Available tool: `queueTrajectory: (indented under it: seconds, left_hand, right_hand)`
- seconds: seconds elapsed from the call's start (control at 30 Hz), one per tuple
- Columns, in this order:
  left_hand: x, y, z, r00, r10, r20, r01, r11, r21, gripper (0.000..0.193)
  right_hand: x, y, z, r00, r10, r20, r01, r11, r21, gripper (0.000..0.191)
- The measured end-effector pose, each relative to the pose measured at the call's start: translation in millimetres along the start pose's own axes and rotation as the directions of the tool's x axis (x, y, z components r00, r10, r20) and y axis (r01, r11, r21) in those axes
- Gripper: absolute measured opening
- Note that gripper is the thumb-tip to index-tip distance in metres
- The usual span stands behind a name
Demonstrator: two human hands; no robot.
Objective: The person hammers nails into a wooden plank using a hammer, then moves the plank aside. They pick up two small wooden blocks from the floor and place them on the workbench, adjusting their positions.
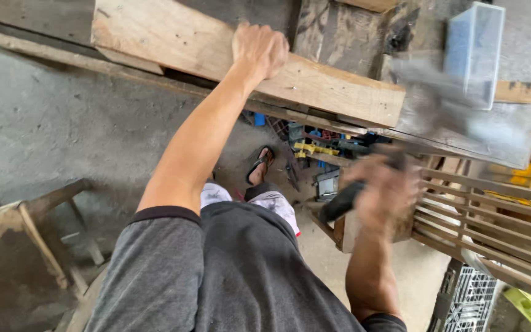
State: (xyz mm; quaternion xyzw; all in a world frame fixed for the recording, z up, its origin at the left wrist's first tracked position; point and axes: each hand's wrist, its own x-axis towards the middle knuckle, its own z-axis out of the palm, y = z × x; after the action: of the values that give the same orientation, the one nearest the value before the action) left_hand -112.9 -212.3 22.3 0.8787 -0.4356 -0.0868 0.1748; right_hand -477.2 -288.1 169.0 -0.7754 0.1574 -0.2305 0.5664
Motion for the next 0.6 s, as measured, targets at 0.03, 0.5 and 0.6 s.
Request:
queueTrajectory:
  seconds: [0.03,0.5,0.6]
  left_hand:
    - [0.3,-3.5,5.0,1.000,-0.030,0.003,0.030,0.999,0.031,0.041]
    - [2.5,2.0,3.7,0.997,-0.016,-0.080,0.014,1.000,-0.023,0.041]
    - [5.9,6.9,7.8,0.998,-0.059,0.007,0.058,0.996,0.071,0.054]
  right_hand:
    - [0.5,-21.5,-18.7,0.983,-0.177,0.039,0.148,0.908,0.392,0.025]
    - [24.4,-14.8,41.7,0.985,0.170,0.008,-0.152,0.896,-0.417,0.030]
    - [20.5,-25.0,35.6,0.898,-0.410,-0.157,0.382,0.906,-0.181,0.034]
